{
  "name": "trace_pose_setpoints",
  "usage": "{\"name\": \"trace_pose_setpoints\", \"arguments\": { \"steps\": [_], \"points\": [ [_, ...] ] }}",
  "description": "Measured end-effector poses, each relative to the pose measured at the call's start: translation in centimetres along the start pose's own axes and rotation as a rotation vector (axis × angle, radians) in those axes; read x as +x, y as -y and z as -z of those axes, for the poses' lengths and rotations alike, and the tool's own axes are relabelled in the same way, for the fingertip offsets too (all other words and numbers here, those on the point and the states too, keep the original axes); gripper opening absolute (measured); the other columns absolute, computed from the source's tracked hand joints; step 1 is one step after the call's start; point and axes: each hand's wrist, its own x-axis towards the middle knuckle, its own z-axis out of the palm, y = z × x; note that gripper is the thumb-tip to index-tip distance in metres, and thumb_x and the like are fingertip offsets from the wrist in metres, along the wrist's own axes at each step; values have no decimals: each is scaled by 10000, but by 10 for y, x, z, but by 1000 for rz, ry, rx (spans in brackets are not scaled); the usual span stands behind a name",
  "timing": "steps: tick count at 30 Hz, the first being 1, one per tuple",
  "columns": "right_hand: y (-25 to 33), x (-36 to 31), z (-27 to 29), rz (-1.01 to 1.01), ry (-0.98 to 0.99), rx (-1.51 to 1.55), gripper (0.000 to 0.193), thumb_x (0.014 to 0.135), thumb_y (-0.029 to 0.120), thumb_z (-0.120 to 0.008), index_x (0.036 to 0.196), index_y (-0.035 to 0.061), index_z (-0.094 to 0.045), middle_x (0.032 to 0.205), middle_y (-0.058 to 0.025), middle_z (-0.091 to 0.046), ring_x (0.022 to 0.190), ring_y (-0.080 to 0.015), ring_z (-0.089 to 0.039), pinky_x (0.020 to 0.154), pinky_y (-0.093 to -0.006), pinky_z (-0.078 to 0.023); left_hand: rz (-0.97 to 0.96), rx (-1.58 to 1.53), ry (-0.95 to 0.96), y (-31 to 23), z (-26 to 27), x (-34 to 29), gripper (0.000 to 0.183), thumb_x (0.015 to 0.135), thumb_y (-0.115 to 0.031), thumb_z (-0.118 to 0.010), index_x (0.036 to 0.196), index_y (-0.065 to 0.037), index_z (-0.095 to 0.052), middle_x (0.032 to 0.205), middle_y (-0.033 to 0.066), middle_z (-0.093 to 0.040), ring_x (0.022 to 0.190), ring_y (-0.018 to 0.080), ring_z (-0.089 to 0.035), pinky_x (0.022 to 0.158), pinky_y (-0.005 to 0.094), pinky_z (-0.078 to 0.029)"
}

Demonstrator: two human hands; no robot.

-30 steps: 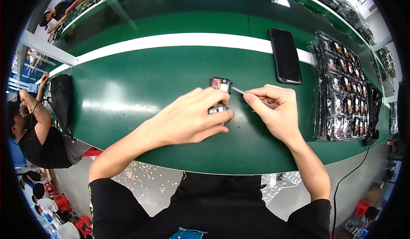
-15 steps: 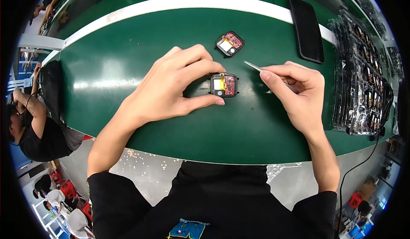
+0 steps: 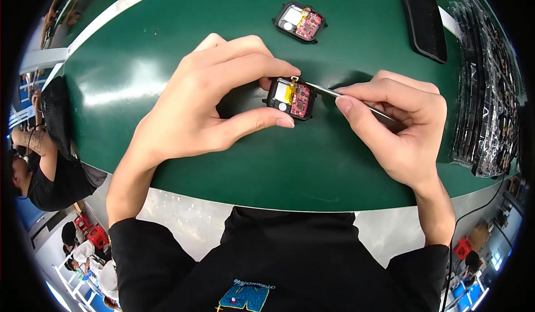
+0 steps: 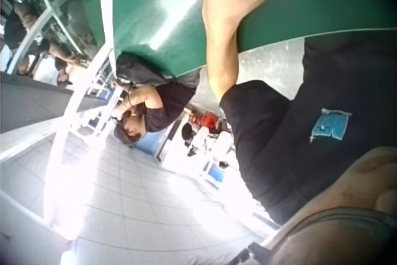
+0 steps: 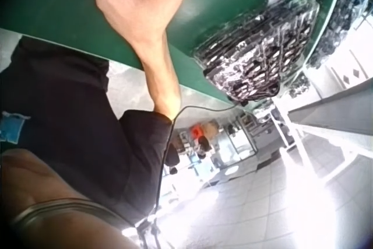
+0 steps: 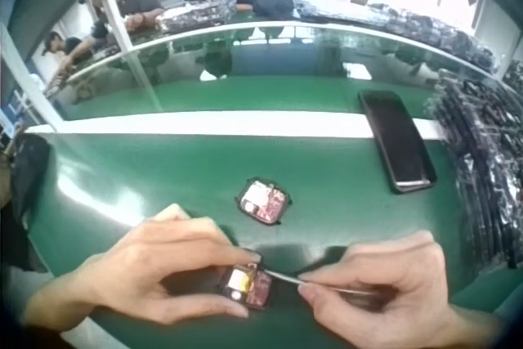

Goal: Assembling internal components of a smartwatch using tweezers at a factory workbench.

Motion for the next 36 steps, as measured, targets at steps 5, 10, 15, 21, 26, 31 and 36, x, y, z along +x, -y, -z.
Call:
{"name": "trace_pose_setpoints", "arguments": {
  "steps": [5,10,15,21,26,31,36],
  "points": [
    [1,3,-7,51,-13,-37,107,866,-70,-799,971,-65,-820,685,-46,-667,558,-52,-522,508,-232,-322,-6,-2,-14,4,0,3,574,701,-300,-965,1177,-15,-819,949,82,-744,808,211,-632,772,345,-400],
    [-4,6,-12,132,-20,-68,116,852,-81,-806,964,-55,-823,668,-36,-653,538,-56,-503,498,-233,-307,-2,-22,-25,6,-2,3,599,685,-322,-970,1172,-4,-827,925,65,-737,776,183,-612,721,328,-379],
    [-2,5,-15,145,-56,-131,136,840,-93,-815,966,-43,-826,650,-15,-628,525,-43,-469,490,-244,-287,-44,28,-13,7,1,4,624,663,-329,-974,1177,-6,-828,914,56,-728,750,160,-566,664,309,-347],
    [-9,3,-12,238,-108,-137,179,812,-101,-833,982,-44,-830,653,-9,-609,517,-40,-452,488,-240,-287,65,25,0,1,3,4,644,643,-247,-984,1210,5,-809,903,49,-717,700,135,-452,671,290,-359],
    [-5,4,-11,301,-120,-243,259,778,-104,-858,1028,-36,-842,681,-12,-623,513,-34,-426,480,-241,-275,91,38,9,-4,6,6,582,636,-167,-974,1160,14,-795,903,52,-710,703,131,-446,670,279,-372],
    [-8,4,-15,345,-127,-268,283,772,-117,-862,1042,-33,-845,716,-16,-643,520,-31,-425,476,-246,-279,70,42,7,-1,5,7,585,638,-172,-974,1158,25,-793,907,52,-719,709,137,-461,665,283,-375],
    [-7,5,-17,323,-125,-259,258,789,-132,-855,1027,-34,-843,714,-18,-651,539,-43,-459,483,-246,-304,67,45,22,1,5,7,578,649,-205,-975,1144,34,-795,920,58,-737,714,143,-470,660,286,-371]
  ]
}}
